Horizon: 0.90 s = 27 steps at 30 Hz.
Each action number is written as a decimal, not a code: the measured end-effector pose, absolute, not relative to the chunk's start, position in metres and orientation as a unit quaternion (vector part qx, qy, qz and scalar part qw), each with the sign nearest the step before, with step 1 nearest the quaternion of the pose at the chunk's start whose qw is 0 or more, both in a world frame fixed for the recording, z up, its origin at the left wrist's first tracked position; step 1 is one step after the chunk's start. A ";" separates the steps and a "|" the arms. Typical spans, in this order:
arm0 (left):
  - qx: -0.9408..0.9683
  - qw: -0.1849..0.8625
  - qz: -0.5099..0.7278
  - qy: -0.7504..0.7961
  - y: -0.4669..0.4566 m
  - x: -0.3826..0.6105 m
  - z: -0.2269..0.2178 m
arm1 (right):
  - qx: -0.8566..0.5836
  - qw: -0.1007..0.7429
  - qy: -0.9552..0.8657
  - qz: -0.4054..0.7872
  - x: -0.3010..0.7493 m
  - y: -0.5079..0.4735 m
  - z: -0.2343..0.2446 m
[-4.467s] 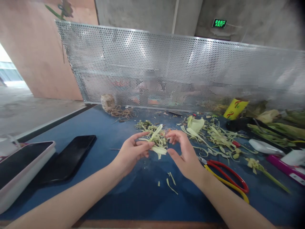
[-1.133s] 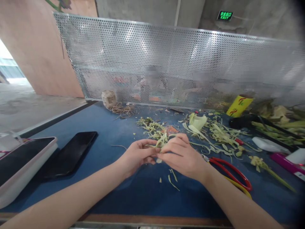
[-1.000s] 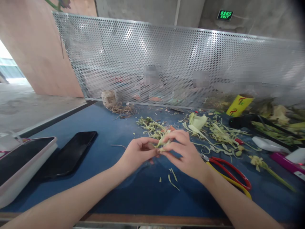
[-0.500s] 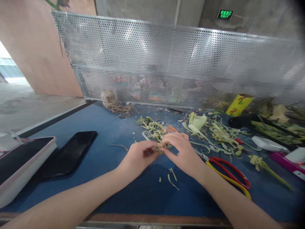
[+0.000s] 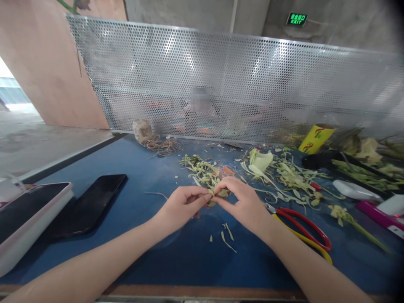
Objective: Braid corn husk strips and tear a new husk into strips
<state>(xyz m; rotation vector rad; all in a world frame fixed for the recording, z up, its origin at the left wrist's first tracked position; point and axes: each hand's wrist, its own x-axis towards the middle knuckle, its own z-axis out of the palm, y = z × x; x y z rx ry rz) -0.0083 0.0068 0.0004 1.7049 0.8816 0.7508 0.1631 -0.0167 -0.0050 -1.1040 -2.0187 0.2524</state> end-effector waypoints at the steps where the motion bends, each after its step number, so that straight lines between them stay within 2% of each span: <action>1: 0.710 0.509 0.314 0.373 0.007 -0.009 0.000 | -0.438 0.403 -0.797 0.103 0.162 -0.017 -0.005; 8: 0.699 0.464 0.371 0.398 0.006 -0.010 0.003 | -0.468 0.470 -0.723 0.193 0.159 -0.014 -0.008; 13: 0.698 0.463 0.370 0.402 0.006 -0.012 0.004 | -0.384 0.523 -0.752 0.117 0.159 -0.015 -0.007; 20: 0.712 0.460 0.363 0.387 0.006 -0.010 -0.002 | -0.302 0.472 -0.827 0.036 0.158 -0.021 -0.002; 27: 0.710 0.475 0.363 0.373 0.002 -0.008 -0.002 | -0.365 0.484 -0.794 0.053 0.158 -0.019 -0.009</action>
